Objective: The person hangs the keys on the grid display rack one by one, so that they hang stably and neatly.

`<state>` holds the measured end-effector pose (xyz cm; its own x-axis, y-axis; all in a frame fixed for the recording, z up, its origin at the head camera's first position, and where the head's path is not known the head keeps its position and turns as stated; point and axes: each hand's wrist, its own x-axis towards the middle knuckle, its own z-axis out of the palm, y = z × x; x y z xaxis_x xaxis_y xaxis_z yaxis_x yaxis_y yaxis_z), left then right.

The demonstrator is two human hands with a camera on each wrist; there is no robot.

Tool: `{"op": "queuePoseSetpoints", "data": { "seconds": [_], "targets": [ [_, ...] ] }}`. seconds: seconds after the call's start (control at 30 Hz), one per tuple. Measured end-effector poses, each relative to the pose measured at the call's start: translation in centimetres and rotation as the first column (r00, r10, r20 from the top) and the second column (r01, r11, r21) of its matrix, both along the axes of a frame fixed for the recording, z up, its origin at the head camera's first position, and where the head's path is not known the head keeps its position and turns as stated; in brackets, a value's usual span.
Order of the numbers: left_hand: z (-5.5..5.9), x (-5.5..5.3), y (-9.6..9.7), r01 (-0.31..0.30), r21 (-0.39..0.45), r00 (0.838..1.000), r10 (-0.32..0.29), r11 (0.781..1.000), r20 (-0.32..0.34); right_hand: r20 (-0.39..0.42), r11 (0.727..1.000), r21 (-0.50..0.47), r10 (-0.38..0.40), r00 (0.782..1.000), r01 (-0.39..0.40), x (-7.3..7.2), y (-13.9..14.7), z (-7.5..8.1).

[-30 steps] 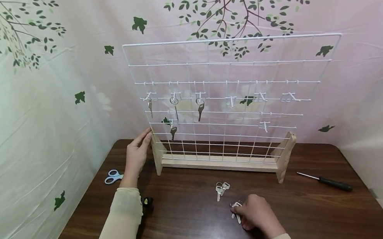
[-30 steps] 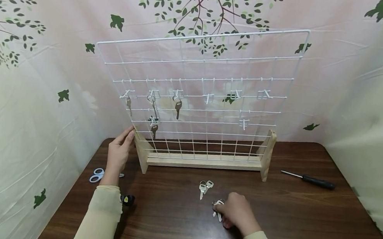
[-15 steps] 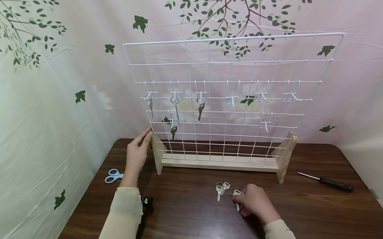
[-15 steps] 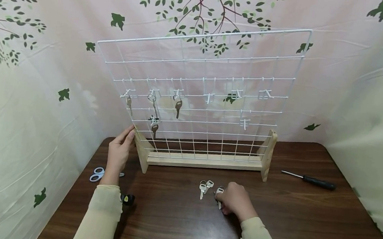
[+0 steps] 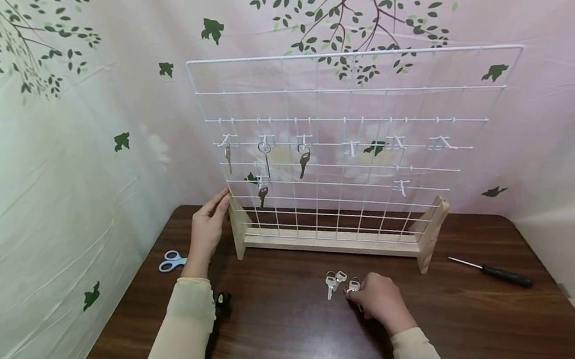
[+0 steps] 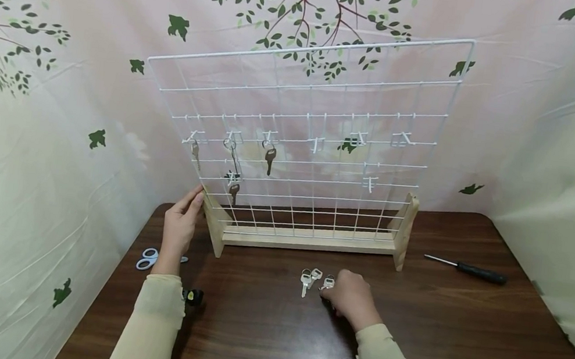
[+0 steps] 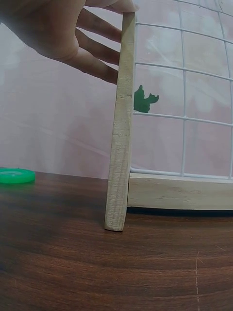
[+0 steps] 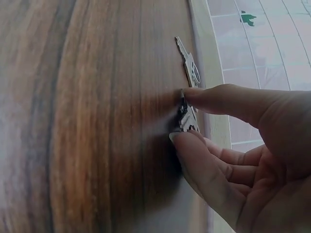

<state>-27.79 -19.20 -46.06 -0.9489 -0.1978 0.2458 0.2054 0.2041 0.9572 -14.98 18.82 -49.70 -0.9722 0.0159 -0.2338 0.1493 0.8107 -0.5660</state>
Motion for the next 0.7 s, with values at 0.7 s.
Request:
{"op": "queuePoseSetpoints", "data": {
  "seconds": [0.7],
  "targets": [
    [0.05,-0.16,-0.25,0.015,0.005,1.000,-0.015,1.000,-0.008,0.042,0.995,-0.101,0.020,0.999,-0.016,-0.42,-0.08,-0.10]
  ]
}}
